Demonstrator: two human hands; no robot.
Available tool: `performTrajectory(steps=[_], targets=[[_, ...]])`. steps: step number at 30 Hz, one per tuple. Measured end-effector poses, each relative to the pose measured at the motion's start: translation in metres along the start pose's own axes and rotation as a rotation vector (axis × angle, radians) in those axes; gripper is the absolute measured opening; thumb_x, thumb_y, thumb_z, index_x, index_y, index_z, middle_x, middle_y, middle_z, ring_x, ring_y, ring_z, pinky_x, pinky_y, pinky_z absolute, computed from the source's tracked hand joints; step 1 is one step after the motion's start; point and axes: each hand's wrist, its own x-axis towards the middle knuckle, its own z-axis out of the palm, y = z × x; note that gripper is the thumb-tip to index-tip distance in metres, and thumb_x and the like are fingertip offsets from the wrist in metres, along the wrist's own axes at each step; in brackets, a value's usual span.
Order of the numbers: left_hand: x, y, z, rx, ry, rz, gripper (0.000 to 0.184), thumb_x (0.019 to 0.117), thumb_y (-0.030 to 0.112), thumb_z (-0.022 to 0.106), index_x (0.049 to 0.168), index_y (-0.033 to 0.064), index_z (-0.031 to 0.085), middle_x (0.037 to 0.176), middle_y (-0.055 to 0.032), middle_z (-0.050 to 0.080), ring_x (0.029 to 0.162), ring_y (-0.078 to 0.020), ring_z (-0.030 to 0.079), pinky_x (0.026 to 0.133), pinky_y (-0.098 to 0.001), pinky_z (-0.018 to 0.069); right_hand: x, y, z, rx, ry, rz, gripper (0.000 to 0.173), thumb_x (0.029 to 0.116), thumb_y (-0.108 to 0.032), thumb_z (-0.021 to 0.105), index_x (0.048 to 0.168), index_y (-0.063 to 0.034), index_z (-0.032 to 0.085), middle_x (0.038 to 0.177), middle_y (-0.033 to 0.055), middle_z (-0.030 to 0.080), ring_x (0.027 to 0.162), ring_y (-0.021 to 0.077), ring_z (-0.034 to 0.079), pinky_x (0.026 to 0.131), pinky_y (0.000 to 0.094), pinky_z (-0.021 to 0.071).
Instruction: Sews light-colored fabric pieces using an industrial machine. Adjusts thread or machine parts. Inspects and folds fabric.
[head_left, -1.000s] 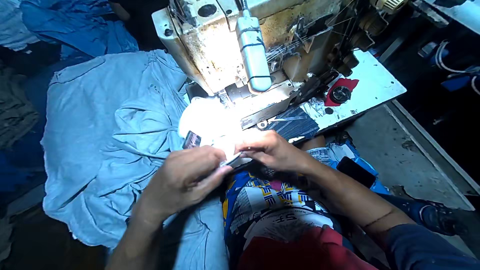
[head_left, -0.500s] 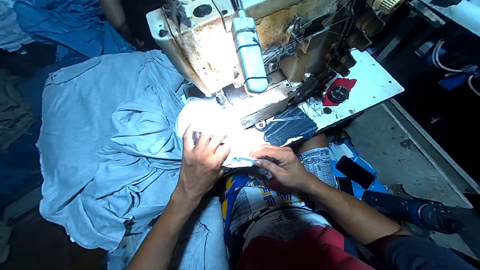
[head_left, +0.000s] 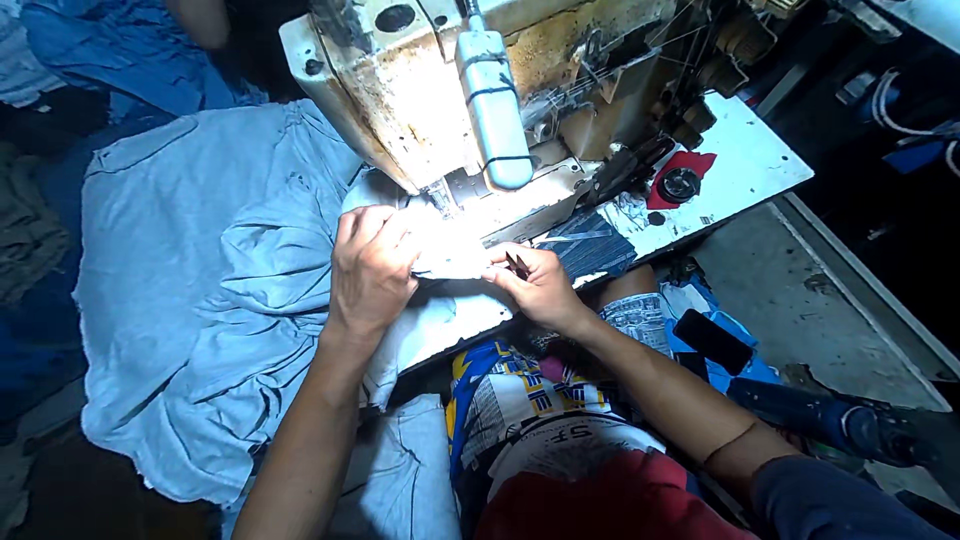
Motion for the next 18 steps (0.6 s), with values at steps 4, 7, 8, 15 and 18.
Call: performTrajectory(steps=[4, 7, 8, 15, 18], targets=[[0.006, -0.014, -0.004, -0.042, -0.001, 0.017, 0.027, 0.0952, 0.001, 0.055, 0.114, 0.0035, 0.073, 0.131, -0.013, 0.066, 0.121, -0.0364, 0.059, 0.096, -0.0537, 0.0455, 0.016, -0.001, 0.006, -0.016, 0.018, -0.02, 0.005, 0.0972, -0.004, 0.067, 0.1, -0.0009, 0.069, 0.085, 0.0064, 0.067, 0.066, 0.0108, 0.06, 0.059, 0.0264, 0.0539], [0.014, -0.02, -0.021, -0.137, -0.067, 0.081, 0.021, 0.0888, 0.002, 0.059, 0.104, 0.0033, 0.074, 0.127, -0.0161, 0.064, 0.118, -0.0382, 0.058, 0.094, -0.0547, 0.0449, 0.022, 0.001, 0.008, -0.052, 0.02, -0.054, 0.006, 0.0982, -0.004, 0.066, 0.103, -0.0022, 0.07, 0.086, 0.0063, 0.068, 0.067, 0.0107, 0.062, 0.059, 0.0263, 0.0551], [0.016, -0.022, -0.028, -0.153, -0.119, 0.096, 0.021, 0.0856, 0.006, 0.062, 0.103, 0.0041, 0.074, 0.127, -0.0173, 0.062, 0.116, -0.0394, 0.057, 0.093, -0.0561, 0.0438, 0.023, 0.004, 0.009, -0.057, 0.02, -0.068, 0.008, 0.0984, -0.004, 0.065, 0.105, -0.0021, 0.069, 0.086, 0.0067, 0.068, 0.068, 0.011, 0.062, 0.06, 0.0265, 0.0555], [0.017, -0.061, -0.071, -0.018, -0.452, -0.023, 0.065, 0.0828, 0.078, 0.059, 0.094, 0.0161, 0.075, 0.127, -0.0135, 0.059, 0.112, -0.0426, 0.055, 0.088, -0.0663, 0.0413, 0.026, 0.014, 0.012, -0.082, 0.047, -0.131, 0.013, 0.1002, -0.005, 0.064, 0.112, -0.0011, 0.069, 0.09, 0.0082, 0.069, 0.073, 0.0123, 0.065, 0.065, 0.0279, 0.0578], [0.01, -0.085, -0.088, -0.051, -0.425, -0.05, 0.059, 0.0846, 0.074, 0.06, 0.09, 0.0159, 0.073, 0.134, -0.0153, 0.056, 0.12, -0.0461, 0.051, 0.09, -0.0688, 0.041, 0.027, 0.01, 0.012, -0.151, 0.044, -0.121, 0.013, 0.1007, -0.006, 0.064, 0.112, -0.0035, 0.07, 0.092, 0.0071, 0.071, 0.075, 0.0122, 0.066, 0.067, 0.0294, 0.0587]])
